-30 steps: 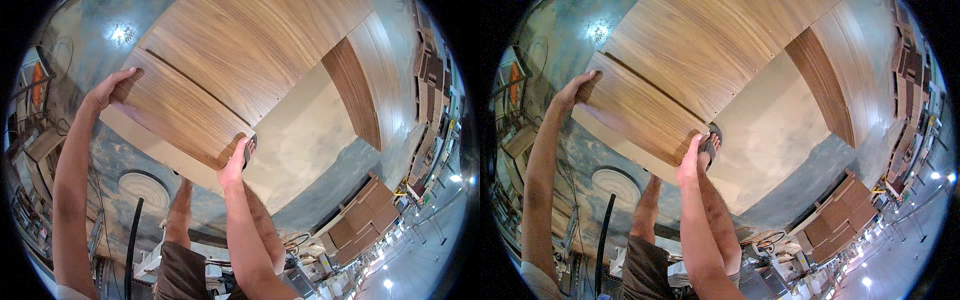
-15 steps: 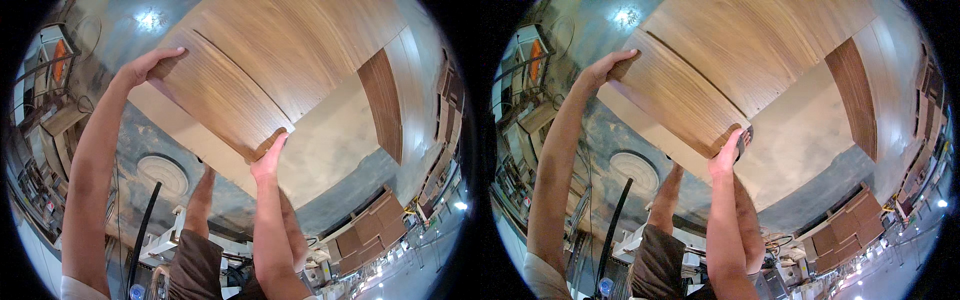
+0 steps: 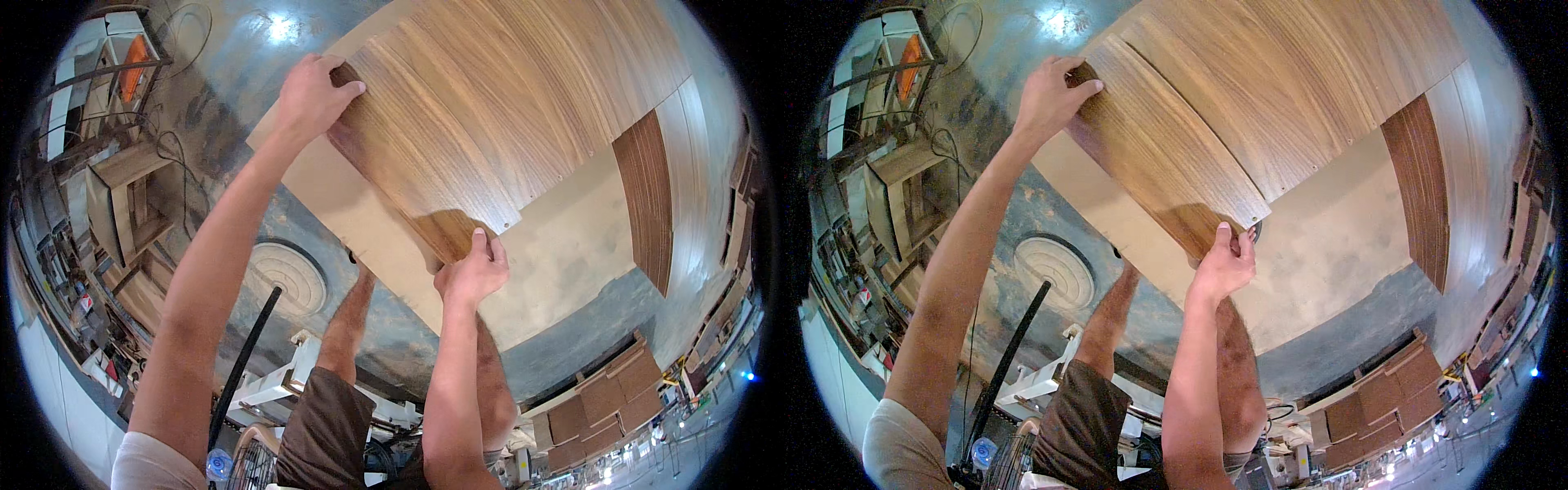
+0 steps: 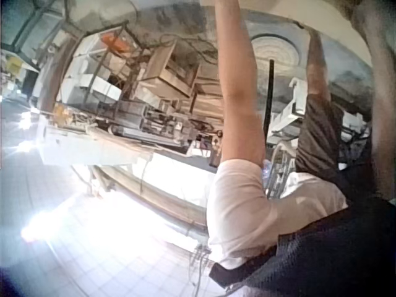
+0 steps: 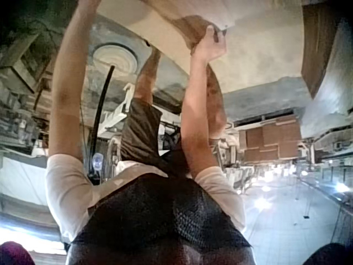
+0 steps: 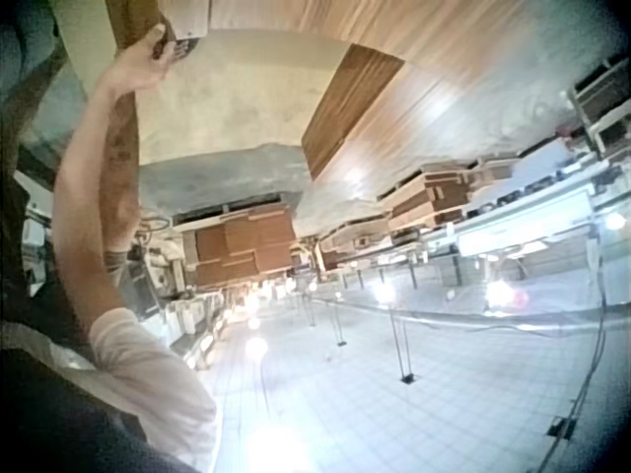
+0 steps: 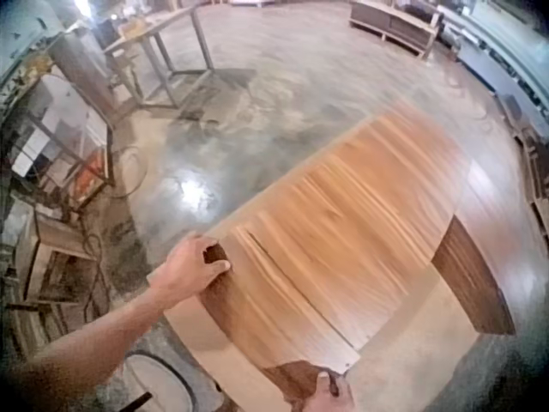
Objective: The person feeds stacks of wooden boards into a processing machine and then carries another stack of boards to place them on a workbench.
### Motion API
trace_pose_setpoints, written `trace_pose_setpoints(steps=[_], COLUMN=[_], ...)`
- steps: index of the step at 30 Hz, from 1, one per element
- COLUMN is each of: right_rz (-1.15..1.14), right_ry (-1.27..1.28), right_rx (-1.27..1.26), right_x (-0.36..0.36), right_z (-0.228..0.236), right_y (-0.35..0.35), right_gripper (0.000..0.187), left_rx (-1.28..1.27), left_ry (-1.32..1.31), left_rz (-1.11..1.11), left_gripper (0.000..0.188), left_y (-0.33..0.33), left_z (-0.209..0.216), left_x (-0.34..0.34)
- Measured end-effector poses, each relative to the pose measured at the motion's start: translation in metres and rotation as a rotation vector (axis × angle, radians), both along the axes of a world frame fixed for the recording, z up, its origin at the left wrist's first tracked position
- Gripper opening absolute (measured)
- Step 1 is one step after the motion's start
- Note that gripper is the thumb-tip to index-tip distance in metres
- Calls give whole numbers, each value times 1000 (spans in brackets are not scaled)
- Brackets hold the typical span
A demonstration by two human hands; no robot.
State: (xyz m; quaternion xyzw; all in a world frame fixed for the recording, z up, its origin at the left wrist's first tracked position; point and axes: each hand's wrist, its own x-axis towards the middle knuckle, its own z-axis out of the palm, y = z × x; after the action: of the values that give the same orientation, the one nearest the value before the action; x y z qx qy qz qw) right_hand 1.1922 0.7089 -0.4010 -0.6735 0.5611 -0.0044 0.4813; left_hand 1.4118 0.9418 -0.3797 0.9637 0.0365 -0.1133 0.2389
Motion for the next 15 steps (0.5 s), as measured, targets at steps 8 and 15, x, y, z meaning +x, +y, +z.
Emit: trace_pose_setpoints(steps=[8,15], right_rz=[-245,-163], right_ry=[-61,82], right_rx=[262,153], right_x=[5,-100], right_z=[43,54], right_y=[5,33], right_gripper=[25,26], left_rx=[46,-49], left_ry=[-101,89], left_rz=[88,246], left_gripper=[47,46], left_y=[-6,36], left_z=[16,50], left_x=[-30,-134])
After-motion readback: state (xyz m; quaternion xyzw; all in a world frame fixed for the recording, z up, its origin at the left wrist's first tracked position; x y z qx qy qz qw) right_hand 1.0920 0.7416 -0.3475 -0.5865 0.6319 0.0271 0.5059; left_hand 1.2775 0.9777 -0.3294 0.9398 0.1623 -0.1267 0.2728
